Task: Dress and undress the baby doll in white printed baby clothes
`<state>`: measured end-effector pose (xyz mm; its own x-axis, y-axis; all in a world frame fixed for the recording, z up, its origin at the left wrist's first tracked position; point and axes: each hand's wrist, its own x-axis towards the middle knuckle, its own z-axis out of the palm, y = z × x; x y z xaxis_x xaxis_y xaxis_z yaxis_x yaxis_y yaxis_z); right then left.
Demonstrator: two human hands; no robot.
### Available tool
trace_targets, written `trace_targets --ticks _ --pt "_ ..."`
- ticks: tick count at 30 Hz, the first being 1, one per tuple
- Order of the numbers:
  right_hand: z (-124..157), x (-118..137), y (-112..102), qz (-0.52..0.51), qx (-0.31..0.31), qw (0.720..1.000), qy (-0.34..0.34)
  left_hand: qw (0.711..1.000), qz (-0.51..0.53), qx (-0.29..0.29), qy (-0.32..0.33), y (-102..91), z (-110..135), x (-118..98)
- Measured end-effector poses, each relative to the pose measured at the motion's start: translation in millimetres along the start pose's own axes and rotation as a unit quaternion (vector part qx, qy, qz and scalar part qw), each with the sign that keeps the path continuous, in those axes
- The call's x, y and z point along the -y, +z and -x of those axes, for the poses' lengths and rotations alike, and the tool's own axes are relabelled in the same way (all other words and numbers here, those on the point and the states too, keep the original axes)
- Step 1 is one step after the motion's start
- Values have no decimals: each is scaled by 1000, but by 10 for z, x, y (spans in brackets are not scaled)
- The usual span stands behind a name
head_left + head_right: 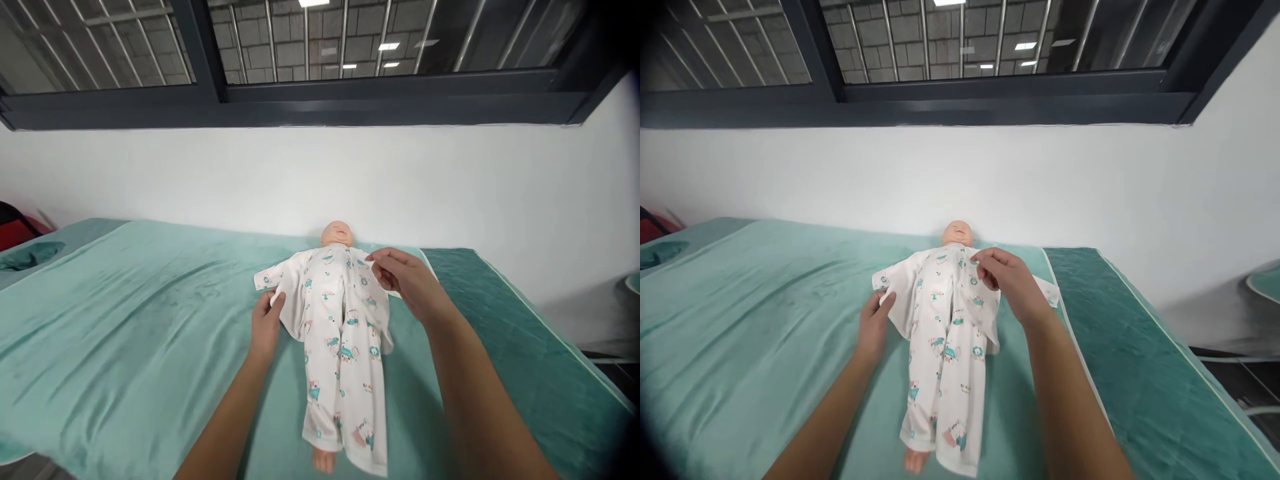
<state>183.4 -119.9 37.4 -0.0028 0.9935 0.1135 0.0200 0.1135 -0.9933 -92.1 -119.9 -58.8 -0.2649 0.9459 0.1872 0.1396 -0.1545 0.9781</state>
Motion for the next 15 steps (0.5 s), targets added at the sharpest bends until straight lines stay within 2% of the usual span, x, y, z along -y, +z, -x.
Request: trace_targets --ticks 3,4,5,7,9,10,11,13,15 --pt "-404 -177 138 24 -80 997 4 999 26 23 35 180 63 -291" --pt "-496 -269 193 59 -111 992 5 997 9 47 66 231 112 -375" --pt "-561 -368 242 99 -140 985 6 989 -23 95 112 275 169 -442" --pt "-614 -548 303 158 -178 971 7 932 -113 249 239 332 284 -512" --pt "-605 -660 314 170 -187 968 10 870 -168 323 333 351 350 -514" --pt "-594 -684 306 170 -185 968 12 856 -170 330 360 353 348 -505" --pt "-583 -689 294 179 -182 967 15 860 -157 316 369 358 316 -497" --pt "-575 -663 271 222 -172 959 22 899 -118 247 341 399 161 -510" --pt "-581 -625 257 266 -159 950 33 944 -113 159 265 505 -98 -563"
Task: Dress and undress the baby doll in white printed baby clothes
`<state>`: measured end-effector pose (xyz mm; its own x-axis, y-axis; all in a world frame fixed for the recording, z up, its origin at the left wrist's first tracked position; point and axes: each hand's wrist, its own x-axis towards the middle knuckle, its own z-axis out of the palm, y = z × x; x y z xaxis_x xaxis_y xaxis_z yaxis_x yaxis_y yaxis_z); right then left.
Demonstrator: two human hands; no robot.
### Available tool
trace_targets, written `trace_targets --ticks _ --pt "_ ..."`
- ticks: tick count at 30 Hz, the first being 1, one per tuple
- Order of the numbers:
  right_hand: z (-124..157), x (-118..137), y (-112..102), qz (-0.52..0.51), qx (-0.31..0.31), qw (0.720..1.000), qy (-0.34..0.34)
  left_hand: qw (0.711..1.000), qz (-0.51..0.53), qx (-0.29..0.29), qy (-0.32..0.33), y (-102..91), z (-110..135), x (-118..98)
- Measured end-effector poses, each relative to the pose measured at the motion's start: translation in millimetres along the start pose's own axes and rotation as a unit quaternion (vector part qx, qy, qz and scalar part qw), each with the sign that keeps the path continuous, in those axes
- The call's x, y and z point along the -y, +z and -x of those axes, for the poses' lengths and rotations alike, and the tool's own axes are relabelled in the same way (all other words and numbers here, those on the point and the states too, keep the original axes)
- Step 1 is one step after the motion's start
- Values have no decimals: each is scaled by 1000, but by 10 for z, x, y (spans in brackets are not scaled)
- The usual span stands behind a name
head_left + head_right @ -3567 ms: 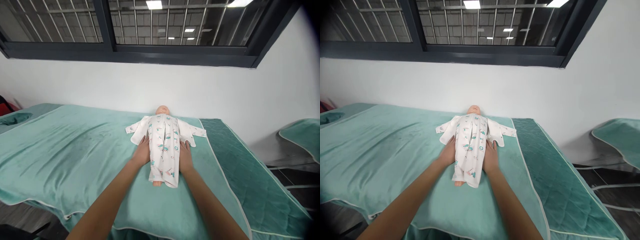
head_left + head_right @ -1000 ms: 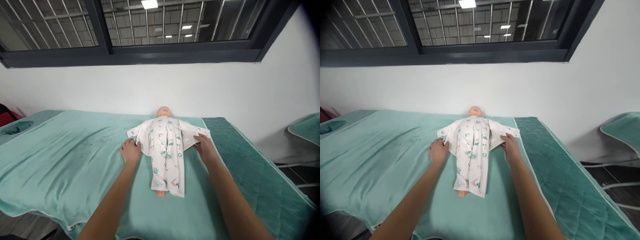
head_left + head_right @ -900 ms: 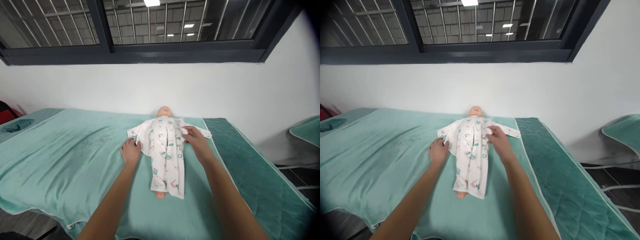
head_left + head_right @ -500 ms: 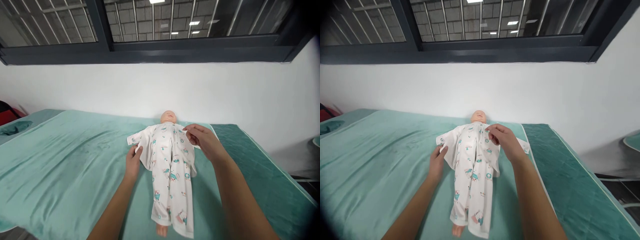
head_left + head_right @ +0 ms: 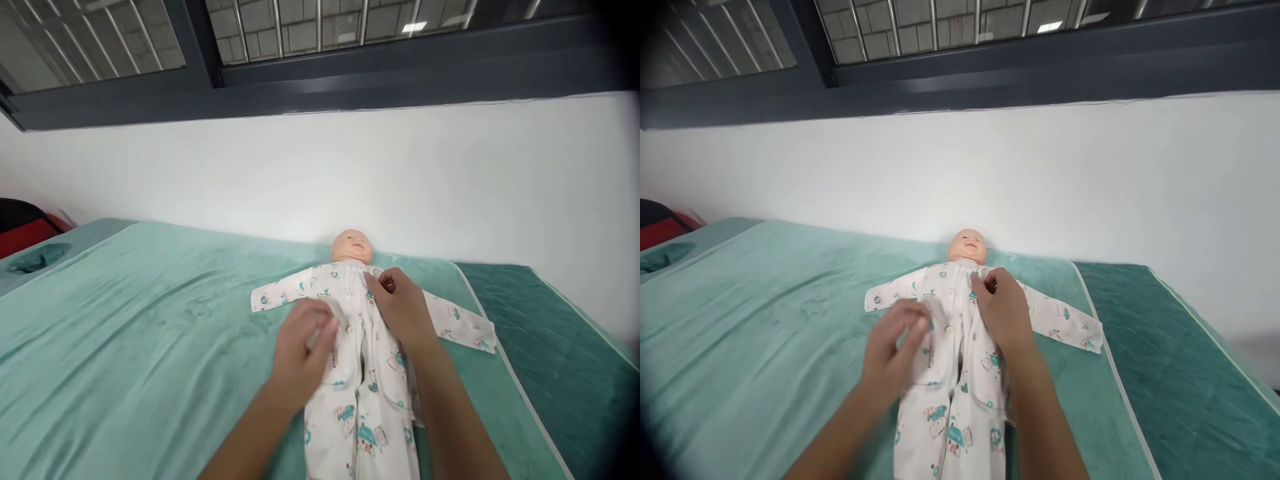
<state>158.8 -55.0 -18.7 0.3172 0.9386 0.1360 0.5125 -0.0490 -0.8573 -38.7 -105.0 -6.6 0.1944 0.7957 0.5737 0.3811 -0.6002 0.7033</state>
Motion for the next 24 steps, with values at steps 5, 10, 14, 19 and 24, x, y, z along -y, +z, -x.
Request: trace_targets --ticks 5,10,14,19,24 --pt "-41 19 7 4 29 999 25 978 -46 25 -204 214 -797 191" --pt "-136 -36 55 -42 16 998 39 956 -55 121 -261 393 -1047 271" --pt "-204 -98 54 -115 17 992 50 963 -16 116 -242 410 -1006 304" --pt "-163 -30 43 -334 11 938 90 972 16 71 -226 453 -988 380" --pt "-115 76 96 -307 13 944 118 977 62 -29 -202 601 -1003 363"
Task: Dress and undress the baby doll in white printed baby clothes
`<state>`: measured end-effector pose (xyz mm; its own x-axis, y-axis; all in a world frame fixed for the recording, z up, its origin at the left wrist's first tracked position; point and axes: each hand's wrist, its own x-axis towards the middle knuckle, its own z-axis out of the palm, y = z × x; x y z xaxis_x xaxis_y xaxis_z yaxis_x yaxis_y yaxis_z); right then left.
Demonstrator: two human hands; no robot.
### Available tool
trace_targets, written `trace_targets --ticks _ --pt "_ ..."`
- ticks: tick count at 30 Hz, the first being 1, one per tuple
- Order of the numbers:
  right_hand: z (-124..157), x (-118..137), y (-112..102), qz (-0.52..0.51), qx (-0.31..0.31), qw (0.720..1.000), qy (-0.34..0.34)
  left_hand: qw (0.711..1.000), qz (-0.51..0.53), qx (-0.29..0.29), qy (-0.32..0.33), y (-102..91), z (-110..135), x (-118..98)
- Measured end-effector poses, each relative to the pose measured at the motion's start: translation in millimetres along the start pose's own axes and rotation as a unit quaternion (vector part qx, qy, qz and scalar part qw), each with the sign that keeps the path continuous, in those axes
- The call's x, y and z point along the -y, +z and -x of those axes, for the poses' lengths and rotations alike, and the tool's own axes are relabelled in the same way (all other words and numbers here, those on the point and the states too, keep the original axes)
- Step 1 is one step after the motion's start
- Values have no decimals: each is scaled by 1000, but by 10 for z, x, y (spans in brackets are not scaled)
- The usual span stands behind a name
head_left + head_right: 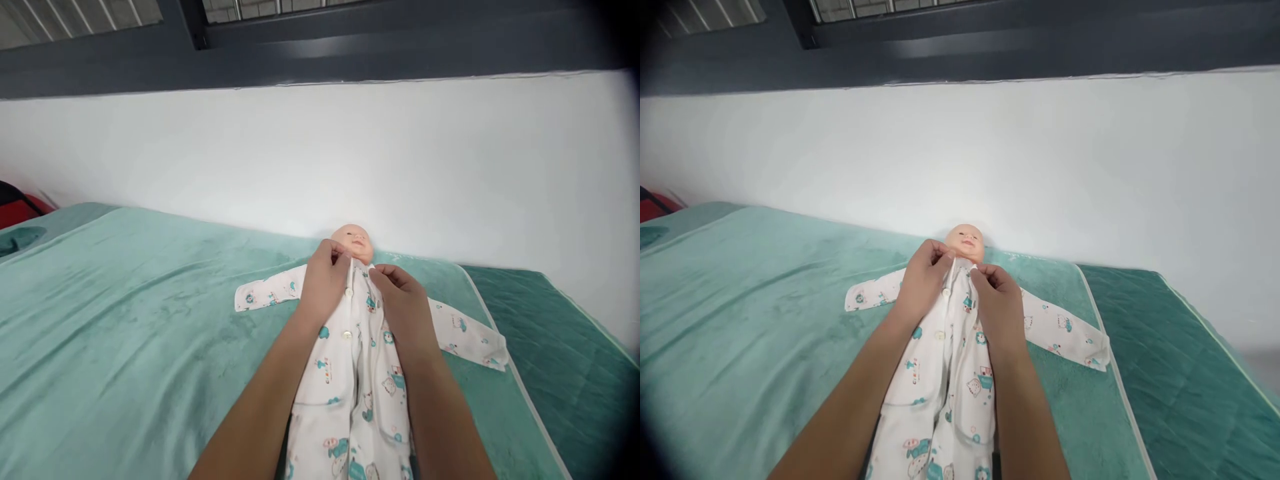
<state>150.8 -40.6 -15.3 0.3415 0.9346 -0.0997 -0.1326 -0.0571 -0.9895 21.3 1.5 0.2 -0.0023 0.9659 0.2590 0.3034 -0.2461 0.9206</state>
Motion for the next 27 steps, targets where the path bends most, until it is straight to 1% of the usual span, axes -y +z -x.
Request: trace_targets --ticks 4,10,12,15,19,23,27 --pt "-15 -6 17 25 -5 1000 -3 998 -26 58 12 42 35 -7" --pt "7 14 24 149 -23 988 -29 996 -28 76 33 16 52 57" --pt "12 -4 23 144 -11 988 -48 995 -33 81 37 13 48 66" --pt "9 -43 15 108 13 990 -88 994 -51 86 51 6 42 69" --pt "9 -65 10 117 11 988 -96 991 -57 100 65 -11 39 62" --pt "9 -73 11 113 13 988 -103 991 -60 107 58 -27 40 53" --pt "-14 -111 6 106 44 983 -143 992 -62 101 47 -29 39 52"
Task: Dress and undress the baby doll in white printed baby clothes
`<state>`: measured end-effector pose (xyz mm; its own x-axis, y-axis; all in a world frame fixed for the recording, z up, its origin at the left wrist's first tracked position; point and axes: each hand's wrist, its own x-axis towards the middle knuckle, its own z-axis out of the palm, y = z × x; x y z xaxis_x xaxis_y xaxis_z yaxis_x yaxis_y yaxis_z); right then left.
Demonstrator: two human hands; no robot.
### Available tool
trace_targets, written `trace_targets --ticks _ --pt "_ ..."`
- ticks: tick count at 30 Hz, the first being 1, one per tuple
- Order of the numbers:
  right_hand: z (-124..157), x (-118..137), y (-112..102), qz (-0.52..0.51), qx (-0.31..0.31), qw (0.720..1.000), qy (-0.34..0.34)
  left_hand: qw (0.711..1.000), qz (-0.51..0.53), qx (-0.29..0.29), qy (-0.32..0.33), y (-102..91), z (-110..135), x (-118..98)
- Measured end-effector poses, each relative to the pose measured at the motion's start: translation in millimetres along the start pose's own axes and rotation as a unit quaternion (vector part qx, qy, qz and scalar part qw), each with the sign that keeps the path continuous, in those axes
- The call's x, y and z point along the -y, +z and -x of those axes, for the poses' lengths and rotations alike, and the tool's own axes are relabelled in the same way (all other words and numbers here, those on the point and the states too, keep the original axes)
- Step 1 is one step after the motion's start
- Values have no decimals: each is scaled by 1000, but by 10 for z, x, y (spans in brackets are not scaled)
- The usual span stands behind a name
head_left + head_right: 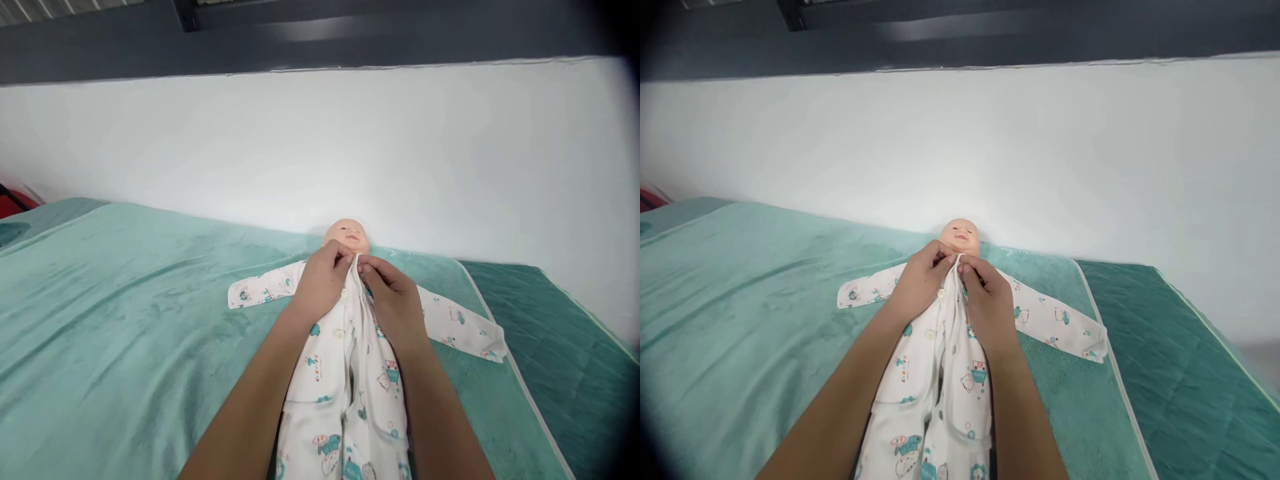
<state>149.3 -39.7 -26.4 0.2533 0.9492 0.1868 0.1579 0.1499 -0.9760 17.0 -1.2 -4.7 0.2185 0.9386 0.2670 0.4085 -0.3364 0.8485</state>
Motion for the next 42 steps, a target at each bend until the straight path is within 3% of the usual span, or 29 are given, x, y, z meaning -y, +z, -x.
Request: trace_targets --ticks 5,13,18,28,34,42 --pt "-34 -49 9 47 7 998 -47 1000 -5 -5 11 9 -18 14" --pt "-39 2 15 88 8 996 -16 1000 15 8 3 0 0 -5" --pt "-13 19 39 129 14 989 -70 999 28 29 -19 2 15 -46" --pt "-50 -54 46 122 30 991 -36 999 22 -27 -30 60 -7 37" --pt "-52 -76 50 120 24 991 -49 997 -2 -66 -45 87 -10 58" --pt "-44 -66 51 113 22 992 -46 995 36 -60 -65 63 7 44"
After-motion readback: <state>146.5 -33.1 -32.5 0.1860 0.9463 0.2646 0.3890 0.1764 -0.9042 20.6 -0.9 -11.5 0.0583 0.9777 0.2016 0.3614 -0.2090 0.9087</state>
